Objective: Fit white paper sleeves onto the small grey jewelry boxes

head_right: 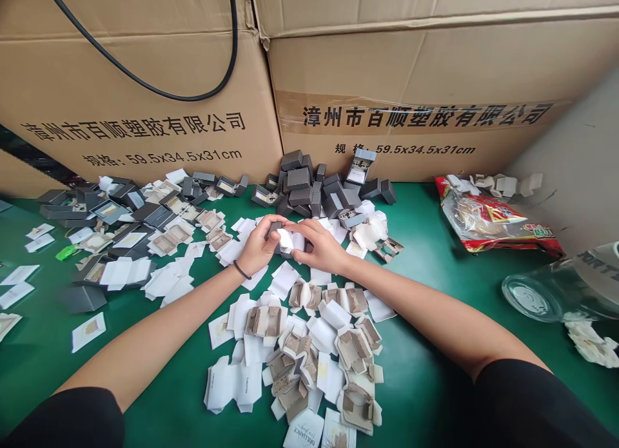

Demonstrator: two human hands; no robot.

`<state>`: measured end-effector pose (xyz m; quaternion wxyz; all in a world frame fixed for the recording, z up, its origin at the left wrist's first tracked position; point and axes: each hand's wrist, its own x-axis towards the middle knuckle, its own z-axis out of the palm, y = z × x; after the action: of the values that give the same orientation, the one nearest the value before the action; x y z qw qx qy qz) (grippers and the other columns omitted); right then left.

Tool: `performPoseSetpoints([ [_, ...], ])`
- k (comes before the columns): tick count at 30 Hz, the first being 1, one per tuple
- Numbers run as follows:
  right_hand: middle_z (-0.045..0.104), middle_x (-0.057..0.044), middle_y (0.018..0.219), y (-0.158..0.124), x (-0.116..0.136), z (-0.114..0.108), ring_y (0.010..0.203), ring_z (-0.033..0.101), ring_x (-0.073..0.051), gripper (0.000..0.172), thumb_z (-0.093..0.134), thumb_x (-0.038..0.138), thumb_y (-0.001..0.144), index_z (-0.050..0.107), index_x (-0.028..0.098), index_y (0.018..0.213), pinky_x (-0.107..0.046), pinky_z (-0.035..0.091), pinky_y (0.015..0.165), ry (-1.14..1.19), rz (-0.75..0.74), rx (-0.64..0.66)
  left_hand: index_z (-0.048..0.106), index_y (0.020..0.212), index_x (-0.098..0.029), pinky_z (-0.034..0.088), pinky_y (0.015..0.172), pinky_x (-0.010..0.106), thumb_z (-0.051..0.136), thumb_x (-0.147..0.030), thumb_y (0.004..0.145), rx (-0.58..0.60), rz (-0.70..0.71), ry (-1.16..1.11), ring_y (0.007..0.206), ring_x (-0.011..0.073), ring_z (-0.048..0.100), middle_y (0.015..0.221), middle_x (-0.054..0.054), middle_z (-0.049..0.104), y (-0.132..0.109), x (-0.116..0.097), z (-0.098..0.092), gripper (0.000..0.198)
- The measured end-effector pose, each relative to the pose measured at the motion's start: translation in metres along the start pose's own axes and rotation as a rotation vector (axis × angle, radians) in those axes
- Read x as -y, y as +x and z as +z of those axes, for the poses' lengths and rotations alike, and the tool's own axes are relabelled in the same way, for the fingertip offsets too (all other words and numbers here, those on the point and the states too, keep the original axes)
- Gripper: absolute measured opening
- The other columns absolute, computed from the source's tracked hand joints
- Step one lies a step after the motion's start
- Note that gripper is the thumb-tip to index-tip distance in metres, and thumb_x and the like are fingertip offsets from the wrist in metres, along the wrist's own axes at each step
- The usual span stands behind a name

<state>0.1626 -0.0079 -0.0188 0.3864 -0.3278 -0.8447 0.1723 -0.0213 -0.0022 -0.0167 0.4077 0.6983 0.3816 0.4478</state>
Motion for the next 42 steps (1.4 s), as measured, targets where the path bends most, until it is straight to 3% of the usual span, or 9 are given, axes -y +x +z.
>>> performPoseSetpoints([
  [7, 0.063, -0.007, 0.101, 0.001, 0.002, 0.001, 0.094, 0.055, -0.022, 0.037, 0.057, 0.021, 0.074, 0.055, 0.021, 0.111, -0.040, 0.047, 0.087, -0.039, 0.015, 0.032, 0.049, 0.104, -0.017, 0.046, 0.067, 0.026, 0.047, -0.070, 0.071, 0.000, -0.028, -0.055, 0.083, 0.0175, 0.059, 0.106, 0.012, 0.061, 0.000, 0.001, 0.001, 0.062],
  [12, 0.063, -0.006, 0.094, 0.001, 0.002, 0.000, 0.085, 0.055, -0.021, 0.027, 0.061, 0.023, 0.072, 0.055, 0.020, 0.099, -0.035, 0.049, 0.074, -0.027, 0.108, 0.021, 0.049, 0.106, -0.016, 0.047, 0.075, 0.028, 0.048, -0.068, 0.072, -0.028, -0.011, -0.075, 0.092, 0.0203, 0.061, 0.105, 0.013, 0.063, 0.001, 0.007, 0.000, 0.062],
  [17, 0.064, -0.006, 0.092, 0.002, -0.002, -0.001, 0.091, 0.054, -0.021, 0.010, 0.058, 0.027, 0.082, 0.059, 0.021, 0.089, -0.039, 0.046, 0.084, -0.044, -0.074, 0.041, 0.050, 0.104, -0.016, 0.049, 0.079, 0.031, 0.049, -0.068, 0.072, -0.054, -0.014, -0.115, 0.095, 0.0215, 0.062, 0.104, 0.014, 0.064, 0.003, 0.006, 0.000, 0.061],
  [32, 0.069, -0.006, 0.099, -0.002, -0.009, -0.003, 0.091, 0.058, -0.022, 0.017, 0.053, 0.031, 0.088, 0.065, 0.019, 0.092, -0.037, 0.048, 0.080, -0.457, -0.351, 0.000, 0.050, 0.103, -0.014, 0.051, 0.077, 0.031, 0.049, -0.066, 0.073, -0.069, -0.024, -0.136, 0.095, 0.0215, 0.064, 0.101, 0.014, 0.066, 0.005, 0.007, -0.002, 0.060],
  [42, 0.069, -0.010, 0.094, -0.002, -0.004, 0.000, 0.093, 0.063, -0.021, 0.014, 0.051, 0.027, 0.088, 0.062, 0.018, 0.089, -0.038, 0.052, 0.083, -0.378, -0.335, -0.013, 0.050, 0.103, -0.015, 0.050, 0.076, 0.031, 0.048, -0.065, 0.075, -0.102, -0.038, -0.136, 0.090, 0.0193, 0.064, 0.098, 0.013, 0.066, 0.004, 0.006, -0.001, 0.057],
])
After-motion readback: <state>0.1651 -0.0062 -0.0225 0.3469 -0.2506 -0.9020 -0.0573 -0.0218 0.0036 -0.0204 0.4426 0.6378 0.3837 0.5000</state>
